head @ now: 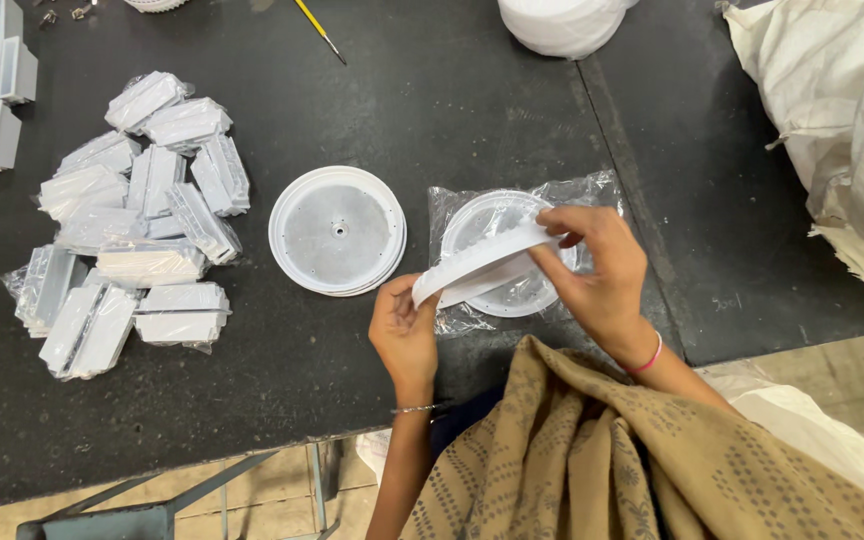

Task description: The person unpacks white plastic circular parts from a large white sack and plastic wraps on a dark table. They remove each part from its wrap, inspect it by turning it over, and place it into a growing stack. The person repeats this process for multiple parts throughout the clip.

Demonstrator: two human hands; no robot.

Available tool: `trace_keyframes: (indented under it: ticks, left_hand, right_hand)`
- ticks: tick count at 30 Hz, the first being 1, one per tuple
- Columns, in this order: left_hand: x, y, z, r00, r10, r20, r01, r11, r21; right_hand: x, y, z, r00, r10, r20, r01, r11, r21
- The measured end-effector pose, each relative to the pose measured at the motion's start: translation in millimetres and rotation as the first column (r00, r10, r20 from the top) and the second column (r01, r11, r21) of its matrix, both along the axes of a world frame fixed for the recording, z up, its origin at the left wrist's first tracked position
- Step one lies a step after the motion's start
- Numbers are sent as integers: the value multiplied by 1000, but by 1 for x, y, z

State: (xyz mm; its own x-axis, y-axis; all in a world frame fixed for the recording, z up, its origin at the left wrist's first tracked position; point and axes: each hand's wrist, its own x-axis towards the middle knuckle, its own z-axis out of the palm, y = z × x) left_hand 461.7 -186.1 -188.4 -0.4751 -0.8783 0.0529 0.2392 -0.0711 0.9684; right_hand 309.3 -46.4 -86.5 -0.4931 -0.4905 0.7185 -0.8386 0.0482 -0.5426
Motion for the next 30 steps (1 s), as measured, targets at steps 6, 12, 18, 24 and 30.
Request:
trace_keyframes:
  ticks: [6,12,18,24,30]
  left_hand:
    - [0,-13,-38,988,44,-147,-29,994,107]
    - [2,-15,-42,966,47,-254,17,970,243]
    - [1,-17,-28,955,45,-293,82,909,408]
    - [1,-21,-21,929,19,-369,174,858,483]
    - [-1,-26,-20,920,19,-392,210,820,533]
  right_hand:
    - [5,8,-5,999,7,-32,-6,1000,24]
    - [6,19,-18,996,-11,85,3,996,86]
    - [10,28,-34,972,-12,236,-15,994,110]
    - [10,35,-48,932,-40,361,-10,991,135]
    - [8,38,-57,911,-70,407,13,990,140]
